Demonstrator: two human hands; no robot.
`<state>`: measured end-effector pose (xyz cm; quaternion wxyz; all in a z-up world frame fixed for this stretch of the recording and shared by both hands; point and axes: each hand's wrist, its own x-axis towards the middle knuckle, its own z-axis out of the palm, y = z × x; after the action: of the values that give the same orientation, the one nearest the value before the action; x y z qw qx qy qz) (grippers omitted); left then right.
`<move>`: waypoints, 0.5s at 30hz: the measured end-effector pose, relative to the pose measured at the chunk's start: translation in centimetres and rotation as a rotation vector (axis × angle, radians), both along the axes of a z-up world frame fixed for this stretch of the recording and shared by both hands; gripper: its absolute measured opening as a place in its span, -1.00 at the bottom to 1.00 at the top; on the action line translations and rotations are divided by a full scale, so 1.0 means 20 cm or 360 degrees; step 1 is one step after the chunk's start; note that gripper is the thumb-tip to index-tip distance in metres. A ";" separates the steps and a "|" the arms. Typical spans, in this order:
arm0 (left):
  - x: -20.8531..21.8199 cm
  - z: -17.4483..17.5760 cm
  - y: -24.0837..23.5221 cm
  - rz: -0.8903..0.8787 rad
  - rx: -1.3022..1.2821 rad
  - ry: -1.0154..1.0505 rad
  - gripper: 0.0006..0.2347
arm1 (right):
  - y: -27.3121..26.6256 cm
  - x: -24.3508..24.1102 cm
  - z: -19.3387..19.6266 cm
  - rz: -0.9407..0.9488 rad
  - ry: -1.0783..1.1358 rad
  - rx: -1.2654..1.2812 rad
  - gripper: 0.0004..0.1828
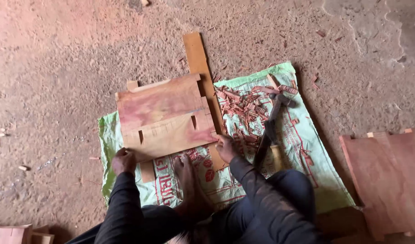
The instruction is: The recorder is using a hammer and a chisel to shape a wooden board, using their feet to hold the workpiece steady on a workspace mat.
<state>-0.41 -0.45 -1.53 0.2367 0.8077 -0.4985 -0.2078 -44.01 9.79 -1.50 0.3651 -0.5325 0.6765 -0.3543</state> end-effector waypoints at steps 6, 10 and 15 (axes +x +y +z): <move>-0.31 0.29 0.02 -0.0395 -0.0592 -0.0235 -0.63 | 0.19 -0.54 0.23 -0.0358 0.0461 0.0176 -0.48; -0.77 0.59 0.15 -0.0632 -0.0509 0.0418 -0.74 | 0.38 -0.78 0.15 -0.0704 0.0712 0.0226 -0.36; -1.16 0.72 0.51 -0.1174 -0.0196 0.1200 -0.72 | 0.35 -0.76 0.04 -0.0747 0.0809 0.0524 -0.39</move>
<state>-23.71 9.81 12.96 0.3576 0.4325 -0.6411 -0.5235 -59.15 16.71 -0.79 0.1753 -0.3682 0.8968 -0.1718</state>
